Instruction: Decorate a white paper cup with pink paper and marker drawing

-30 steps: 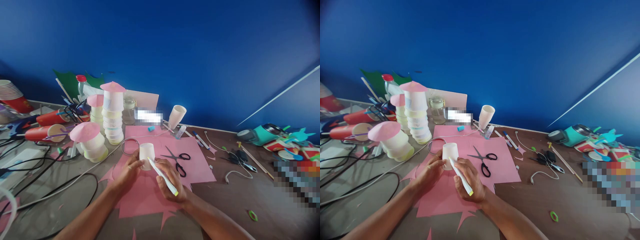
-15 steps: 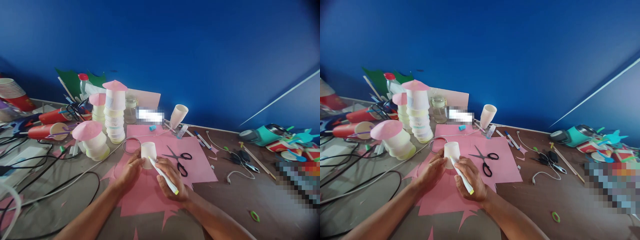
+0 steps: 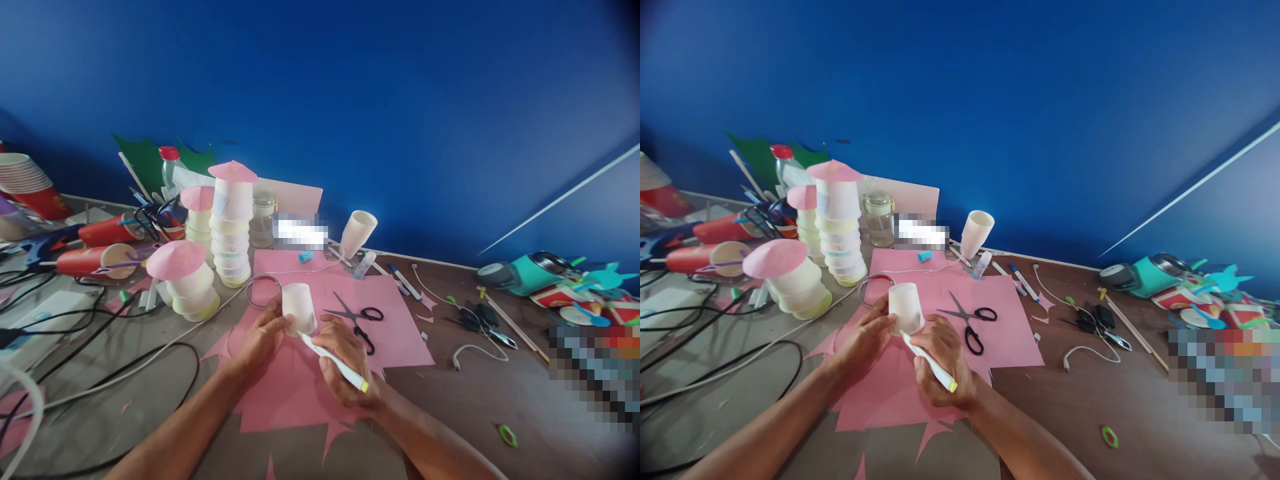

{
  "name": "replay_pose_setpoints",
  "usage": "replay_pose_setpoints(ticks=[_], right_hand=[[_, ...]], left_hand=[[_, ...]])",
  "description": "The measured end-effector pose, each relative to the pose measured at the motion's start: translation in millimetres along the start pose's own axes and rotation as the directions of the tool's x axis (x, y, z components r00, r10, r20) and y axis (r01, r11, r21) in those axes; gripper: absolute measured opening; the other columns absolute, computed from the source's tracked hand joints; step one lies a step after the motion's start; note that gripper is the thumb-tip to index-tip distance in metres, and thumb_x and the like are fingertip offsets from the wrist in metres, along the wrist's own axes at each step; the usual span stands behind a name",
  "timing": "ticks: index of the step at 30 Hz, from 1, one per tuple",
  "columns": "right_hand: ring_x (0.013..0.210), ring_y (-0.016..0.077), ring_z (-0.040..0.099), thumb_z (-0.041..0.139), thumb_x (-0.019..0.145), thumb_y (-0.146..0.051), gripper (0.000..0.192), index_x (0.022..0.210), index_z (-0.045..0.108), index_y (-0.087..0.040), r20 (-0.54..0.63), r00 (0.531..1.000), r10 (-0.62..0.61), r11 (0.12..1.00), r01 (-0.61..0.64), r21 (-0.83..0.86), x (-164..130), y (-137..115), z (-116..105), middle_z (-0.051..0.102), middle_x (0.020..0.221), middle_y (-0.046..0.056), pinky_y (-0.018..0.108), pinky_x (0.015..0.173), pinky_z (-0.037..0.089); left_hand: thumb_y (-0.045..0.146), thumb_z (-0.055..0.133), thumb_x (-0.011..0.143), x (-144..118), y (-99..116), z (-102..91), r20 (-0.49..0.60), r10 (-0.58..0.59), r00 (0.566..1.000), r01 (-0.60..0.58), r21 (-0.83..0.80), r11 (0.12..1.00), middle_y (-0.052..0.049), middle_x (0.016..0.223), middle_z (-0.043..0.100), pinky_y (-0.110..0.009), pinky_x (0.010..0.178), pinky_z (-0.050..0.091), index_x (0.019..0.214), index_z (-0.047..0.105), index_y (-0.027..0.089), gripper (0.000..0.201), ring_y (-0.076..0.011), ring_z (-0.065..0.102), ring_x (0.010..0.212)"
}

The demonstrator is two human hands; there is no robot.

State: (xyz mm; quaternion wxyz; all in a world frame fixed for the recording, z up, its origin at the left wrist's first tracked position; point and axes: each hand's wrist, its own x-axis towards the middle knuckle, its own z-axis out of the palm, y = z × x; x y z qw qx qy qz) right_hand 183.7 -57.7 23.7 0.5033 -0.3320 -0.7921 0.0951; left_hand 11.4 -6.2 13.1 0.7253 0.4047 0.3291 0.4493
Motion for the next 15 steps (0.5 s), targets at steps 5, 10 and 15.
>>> replay_pose_setpoints(ticks=[5,10,15], right_hand=[[0.08,0.0233,0.065,0.048,0.083,-0.011,0.039,0.12,0.053,-0.023,-0.055,0.998,0.008,0.998,-0.011,-0.055,-3.0,2.4,-0.1,0.064,0.089,0.006,0.05,0.091,0.054],[0.082,0.0225,0.064,0.05,0.084,-0.01,0.04,0.121,0.053,-0.024,-0.042,0.999,0.008,0.998,-0.01,-0.058,-5.7,6.6,3.1,0.064,0.091,0.005,0.051,0.092,0.053],[0.085,0.022,0.064,0.049,0.085,-0.01,0.04,0.122,0.054,-0.025,-0.055,0.998,0.016,0.998,-0.019,-0.063,-5.4,9.0,4.0,0.064,0.092,0.004,0.051,0.094,0.053]], left_hand=[[0.027,0.062,0.08,1.7,-3.2,-3.0,-0.002,-0.008,1.0,0.007,-0.016,1.0,-0.002,0.119,0.071,-0.034,0.095,0.049,0.125,0.062,0.032,0.046,-0.025,0.06,0.117],[0.023,0.064,0.079,1.0,-2.7,-3.7,-0.007,-0.016,1.0,0.016,-0.038,0.999,-0.002,0.128,0.067,-0.033,0.098,0.046,0.129,0.058,0.03,0.05,-0.0264,0.056,0.123],[0.021,0.065,0.08,-1.4,-0.6,-2.7,-0.001,-0.026,1.0,0.026,-0.061,0.998,-0.002,0.125,0.069,-0.033,0.096,0.045,0.129,0.058,0.031,0.051,-0.0264,0.058,0.12]])
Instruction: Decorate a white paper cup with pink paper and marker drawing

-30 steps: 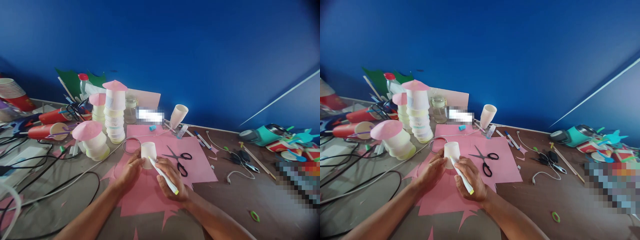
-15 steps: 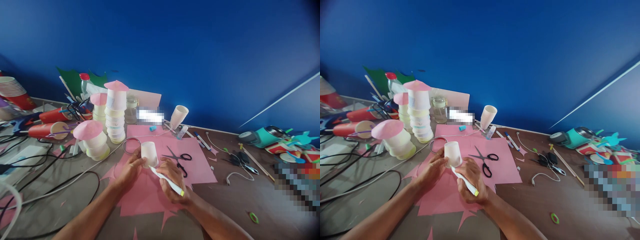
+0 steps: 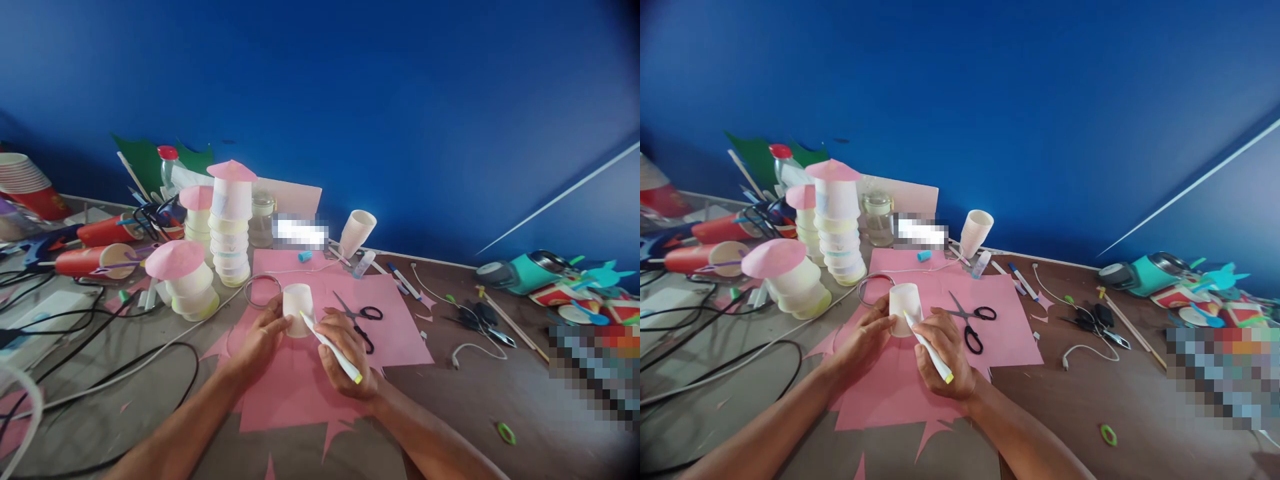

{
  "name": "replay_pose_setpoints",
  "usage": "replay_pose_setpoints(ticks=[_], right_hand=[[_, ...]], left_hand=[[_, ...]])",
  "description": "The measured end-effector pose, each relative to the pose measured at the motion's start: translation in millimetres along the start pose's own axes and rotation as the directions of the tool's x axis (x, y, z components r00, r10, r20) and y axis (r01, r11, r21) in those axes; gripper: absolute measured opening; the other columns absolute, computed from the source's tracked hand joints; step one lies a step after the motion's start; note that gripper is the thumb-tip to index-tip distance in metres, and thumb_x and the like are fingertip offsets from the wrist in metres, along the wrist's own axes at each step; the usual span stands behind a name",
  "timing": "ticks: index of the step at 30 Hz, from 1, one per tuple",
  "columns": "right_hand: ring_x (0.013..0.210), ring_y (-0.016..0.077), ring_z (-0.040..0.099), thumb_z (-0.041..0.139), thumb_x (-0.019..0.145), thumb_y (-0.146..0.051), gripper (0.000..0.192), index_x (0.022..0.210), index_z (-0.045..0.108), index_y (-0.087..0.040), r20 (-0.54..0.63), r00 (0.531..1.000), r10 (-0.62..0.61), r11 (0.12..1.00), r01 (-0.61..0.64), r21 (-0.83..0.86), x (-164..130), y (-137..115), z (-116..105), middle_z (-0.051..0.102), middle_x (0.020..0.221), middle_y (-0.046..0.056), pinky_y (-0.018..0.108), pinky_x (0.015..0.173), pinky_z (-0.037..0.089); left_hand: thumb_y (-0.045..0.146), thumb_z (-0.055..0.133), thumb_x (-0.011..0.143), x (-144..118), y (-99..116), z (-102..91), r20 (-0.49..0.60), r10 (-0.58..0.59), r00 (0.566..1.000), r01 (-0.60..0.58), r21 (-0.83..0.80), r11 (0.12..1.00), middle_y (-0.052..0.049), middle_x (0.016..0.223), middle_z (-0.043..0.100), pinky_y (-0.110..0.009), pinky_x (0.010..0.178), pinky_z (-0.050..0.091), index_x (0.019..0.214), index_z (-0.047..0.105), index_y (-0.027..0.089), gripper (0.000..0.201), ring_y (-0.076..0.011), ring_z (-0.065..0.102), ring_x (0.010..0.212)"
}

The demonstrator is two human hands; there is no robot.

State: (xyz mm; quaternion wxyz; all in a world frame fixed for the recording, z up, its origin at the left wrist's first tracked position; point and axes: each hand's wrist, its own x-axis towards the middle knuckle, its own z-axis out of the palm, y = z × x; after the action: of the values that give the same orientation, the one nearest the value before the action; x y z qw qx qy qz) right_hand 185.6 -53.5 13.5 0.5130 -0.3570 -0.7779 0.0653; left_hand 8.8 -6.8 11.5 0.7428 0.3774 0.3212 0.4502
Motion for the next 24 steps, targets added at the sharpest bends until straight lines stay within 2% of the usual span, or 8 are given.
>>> replay_pose_setpoints(ticks=[8,13,21,24], right_hand=[[0.091,0.0246,0.064,0.047,0.089,-0.013,0.036,0.122,0.056,-0.025,-0.078,0.996,0.037,0.998,-0.04,-0.04,-1,5,-1,0.065,0.095,0.007,0.05,0.092,0.053],[0.092,0.0249,0.066,0.045,0.092,-0.016,0.033,0.121,0.057,-0.028,-0.096,0.992,0.08,0.995,-0.085,-0.049,-1,9,-1,0.066,0.093,0.006,0.05,0.094,0.053],[0.082,0.0224,0.066,0.048,0.089,-0.018,0.021,0.106,0.059,-0.022,-0.073,0.994,0.078,0.992,-0.085,-0.091,-1,8,-5,0.068,0.085,0.003,0.05,0.09,0.051],[0.07,0.0202,0.06,0.046,0.091,-0.021,0.014,0.096,0.059,-0.023,-0.036,0.995,0.095,0.994,-0.097,-0.057,1,8,-9,0.063,0.075,0.001,0.047,0.079,0.051]], left_hand=[[0.026,0.065,0.081,3,0,1.1,0.022,0.028,0.999,-0.028,-0.012,1.0,-0.002,0.12,0.071,-0.036,0.098,0.043,0.124,0.064,0.03,0.043,-0.0289,0.056,0.123],[0.028,0.068,0.08,5,-1,-1.5,0.022,0.036,0.999,-0.036,-0.029,0.999,-0.003,0.123,0.07,-0.036,0.098,0.043,0.126,0.062,0.029,0.047,-0.0292,0.055,0.125],[0.027,0.071,0.076,8,2,-6.0,-0.004,0.037,0.999,-0.037,-0.08,0.996,-0.006,0.121,0.07,-0.033,0.089,0.043,0.131,0.059,0.024,0.057,-0.0271,0.06,0.113],[0.025,0.071,0.075,9,0,-8.9,-0.014,0.053,0.999,-0.054,-0.094,0.994,-0.007,0.122,0.07,-0.032,0.087,0.044,0.132,0.058,0.022,0.058,-0.0261,0.061,0.111]])
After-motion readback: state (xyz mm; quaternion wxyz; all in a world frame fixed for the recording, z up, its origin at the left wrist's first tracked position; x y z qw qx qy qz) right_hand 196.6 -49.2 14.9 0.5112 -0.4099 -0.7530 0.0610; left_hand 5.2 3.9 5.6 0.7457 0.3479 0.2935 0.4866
